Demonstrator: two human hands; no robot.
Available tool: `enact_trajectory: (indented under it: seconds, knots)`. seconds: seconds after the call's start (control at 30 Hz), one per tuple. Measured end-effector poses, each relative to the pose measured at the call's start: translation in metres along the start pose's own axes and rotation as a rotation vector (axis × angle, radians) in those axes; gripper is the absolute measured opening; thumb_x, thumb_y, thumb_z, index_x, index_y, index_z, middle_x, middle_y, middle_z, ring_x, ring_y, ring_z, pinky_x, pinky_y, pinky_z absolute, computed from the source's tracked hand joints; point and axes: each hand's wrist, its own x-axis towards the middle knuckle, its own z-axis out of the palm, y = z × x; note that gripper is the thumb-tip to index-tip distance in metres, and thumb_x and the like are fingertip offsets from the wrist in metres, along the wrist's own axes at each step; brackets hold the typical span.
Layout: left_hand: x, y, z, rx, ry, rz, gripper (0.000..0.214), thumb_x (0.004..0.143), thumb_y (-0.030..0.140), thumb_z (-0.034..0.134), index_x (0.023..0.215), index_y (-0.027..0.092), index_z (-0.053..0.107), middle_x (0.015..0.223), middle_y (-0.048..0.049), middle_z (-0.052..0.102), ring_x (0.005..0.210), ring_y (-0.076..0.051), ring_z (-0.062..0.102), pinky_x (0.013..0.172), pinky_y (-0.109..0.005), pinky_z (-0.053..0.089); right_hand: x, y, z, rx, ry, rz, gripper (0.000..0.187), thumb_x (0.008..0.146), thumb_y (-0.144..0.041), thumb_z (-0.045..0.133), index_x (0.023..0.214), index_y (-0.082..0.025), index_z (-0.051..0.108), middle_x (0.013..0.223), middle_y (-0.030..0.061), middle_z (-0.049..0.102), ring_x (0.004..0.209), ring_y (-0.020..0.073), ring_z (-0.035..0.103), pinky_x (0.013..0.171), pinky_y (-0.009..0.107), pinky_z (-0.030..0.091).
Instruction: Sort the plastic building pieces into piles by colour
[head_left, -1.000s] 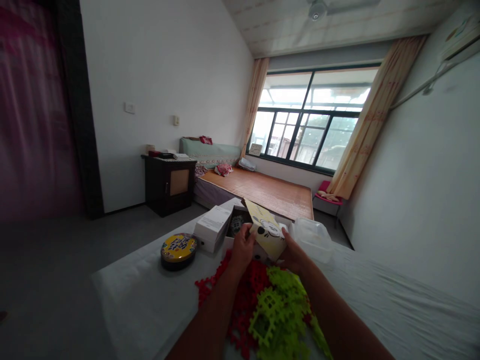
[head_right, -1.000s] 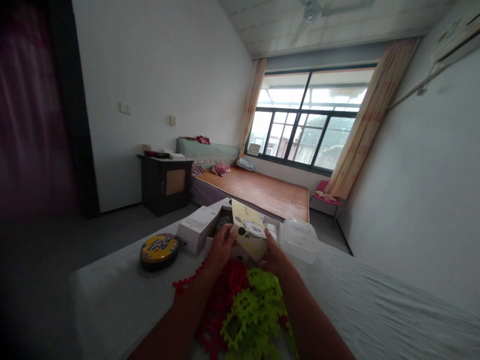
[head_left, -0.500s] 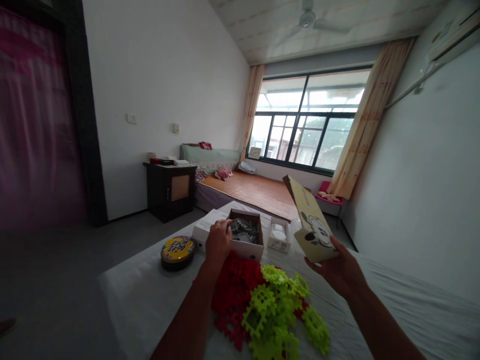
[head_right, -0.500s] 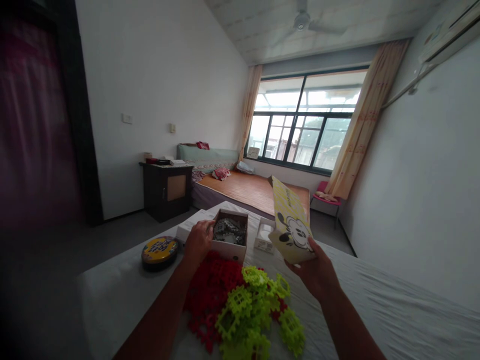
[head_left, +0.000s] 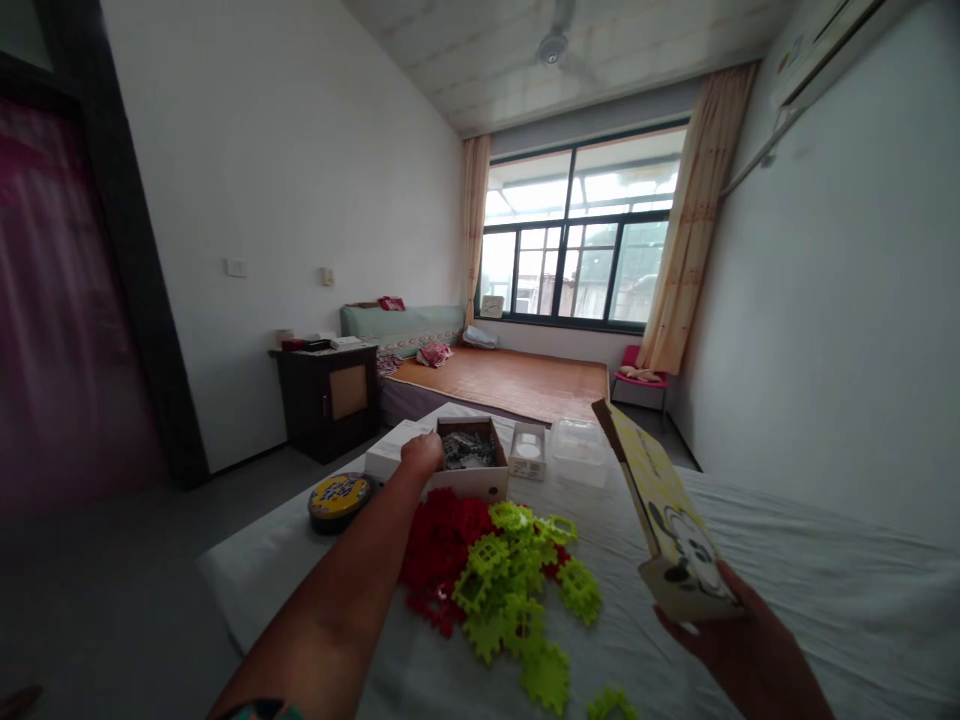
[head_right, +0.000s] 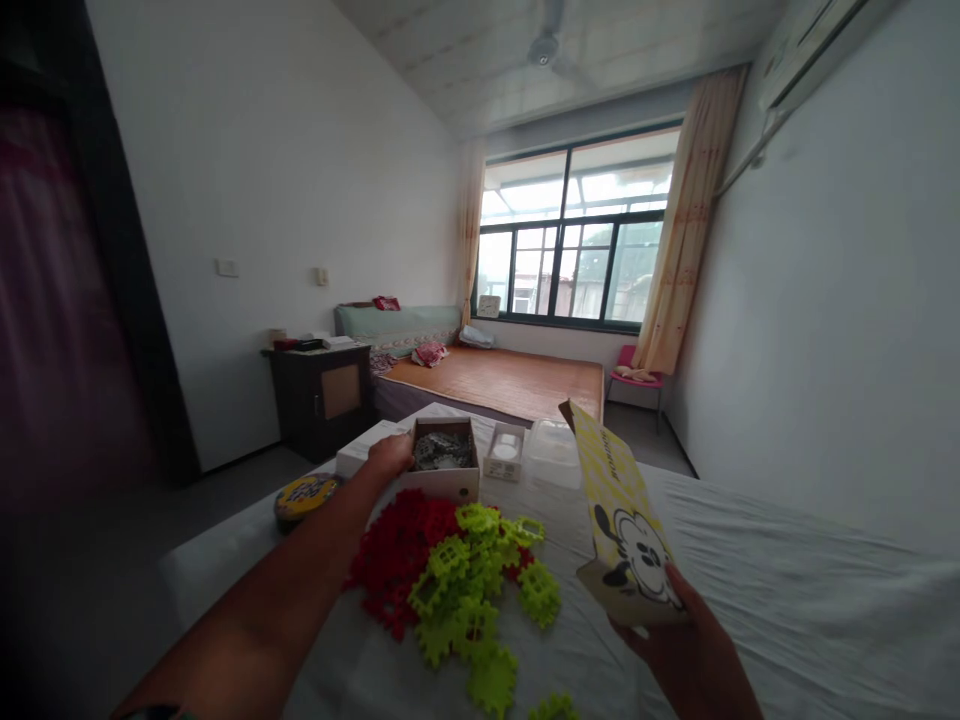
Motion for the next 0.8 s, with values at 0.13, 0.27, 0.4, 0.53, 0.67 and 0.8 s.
enact_trajectory:
  seconds: [0.13,0.27,0.4,0.53,0.67,0.8]
  knots:
    - [-0.006,0.008,0.0,0.03,-0.016,0.03,0.039,0.072,0.023,0.063,0.107,0.008,0.059,0.102,-0.0185,0.068,0.091,-0.026,0.065,0.069,-0.027,0.049,0.0,-0.001,-0.011,0.046,-0.016,0.012,0.052,0.078,-0.037,0.059,0.128,-0.032,0.045,0.112,0.003,0.067,0.103,0.0285,0.06,0.089,0.056,0.045]
    - [-0.011,0.013,-0.008,0.069,-0.041,0.073,0.03,0.073,0.025,0.061,0.1,0.011,0.063,0.084,-0.012,0.072,0.066,-0.019,0.068,0.058,-0.023,0.049,0.001,-0.002,-0.015,0.064,-0.068,0.03,0.054,0.079,-0.039,0.059,0.13,-0.031,0.044,0.109,0.004,0.068,0.101,0.029,0.062,0.089,0.057,0.045]
    - [-0.01,0.014,-0.042,0.154,0.034,0.131,0.027,0.08,0.027,0.052,0.099,0.013,0.064,0.09,-0.0143,0.071,0.072,-0.02,0.068,0.062,-0.024,0.05,0.0,-0.002,-0.017,0.077,-0.083,0.044,0.053,0.079,-0.037,0.06,0.129,-0.029,0.045,0.111,0.0047,0.067,0.101,0.0291,0.061,0.09,0.057,0.044]
    - [-0.014,0.012,-0.089,0.27,0.148,0.21,0.033,0.081,0.03,0.05,0.106,0.013,0.063,0.105,-0.0195,0.066,0.096,-0.026,0.063,0.076,-0.029,0.049,0.001,-0.003,-0.021,0.076,-0.085,0.005,0.049,0.079,-0.037,0.059,0.127,-0.031,0.047,0.114,0.003,0.065,0.103,0.0286,0.06,0.09,0.058,0.044]
    - [-0.034,0.01,-0.118,0.378,0.167,0.28,0.031,0.078,0.031,0.055,0.098,0.01,0.066,0.102,-0.0223,0.066,0.097,-0.028,0.062,0.079,-0.032,0.048,0.003,-0.005,-0.026,0.046,-0.088,-0.019,0.047,0.079,-0.036,0.06,0.125,-0.032,0.049,0.116,0.0018,0.064,0.104,0.0282,0.06,0.089,0.058,0.045]
    - [-0.065,0.014,-0.121,0.452,0.137,0.405,0.028,0.075,0.03,0.061,0.094,0.012,0.068,0.099,-0.0206,0.068,0.097,-0.028,0.062,0.081,-0.032,0.047,0.004,-0.005,-0.03,0.008,-0.091,-0.019,0.049,0.077,-0.036,0.061,0.124,-0.031,0.049,0.113,0.0025,0.066,0.103,0.0287,0.061,0.087,0.056,0.048]
